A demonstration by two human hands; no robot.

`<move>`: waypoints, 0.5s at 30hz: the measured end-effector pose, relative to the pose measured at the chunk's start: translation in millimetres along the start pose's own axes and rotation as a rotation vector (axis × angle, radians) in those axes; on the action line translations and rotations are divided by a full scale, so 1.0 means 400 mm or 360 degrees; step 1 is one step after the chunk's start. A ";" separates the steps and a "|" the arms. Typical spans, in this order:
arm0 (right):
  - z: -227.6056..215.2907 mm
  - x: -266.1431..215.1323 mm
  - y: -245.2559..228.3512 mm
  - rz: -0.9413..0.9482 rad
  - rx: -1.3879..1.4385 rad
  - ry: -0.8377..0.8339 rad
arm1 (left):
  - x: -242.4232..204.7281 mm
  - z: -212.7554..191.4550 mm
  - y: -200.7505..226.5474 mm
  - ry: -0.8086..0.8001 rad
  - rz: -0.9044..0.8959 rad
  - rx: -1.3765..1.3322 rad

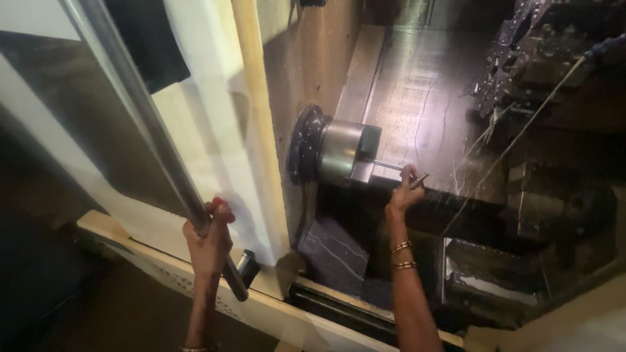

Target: The person opens the door of a CNC machine, inserts a metal rod into the chuck, and closes the door. They then press buttons on the control panel to operate the machine.

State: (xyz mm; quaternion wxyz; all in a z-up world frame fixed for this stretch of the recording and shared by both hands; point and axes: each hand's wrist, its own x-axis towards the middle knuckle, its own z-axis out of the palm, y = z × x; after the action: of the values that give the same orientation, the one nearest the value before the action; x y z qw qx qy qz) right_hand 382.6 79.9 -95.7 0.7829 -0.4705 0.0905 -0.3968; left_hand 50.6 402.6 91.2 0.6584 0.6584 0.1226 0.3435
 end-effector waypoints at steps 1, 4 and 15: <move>0.000 0.005 0.018 -0.0163 -0.0011 0.0009 | 0.001 0.000 0.000 0.0009 -0.0016 -0.0008; 0.029 0.010 0.067 -0.0352 0.0044 0.0046 | -0.004 0.002 -0.002 -0.0032 0.0051 -0.0106; 0.093 -0.025 0.120 -0.0266 0.0371 -0.0234 | 0.006 0.005 -0.003 0.0079 0.0064 0.0097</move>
State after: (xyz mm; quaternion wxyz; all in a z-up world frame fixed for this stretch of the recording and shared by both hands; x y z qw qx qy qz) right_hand 420.9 123.5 -116.7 0.8010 -0.4101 -0.0531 -0.4329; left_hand 54.1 402.5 91.2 0.6278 0.6717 0.1362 0.3691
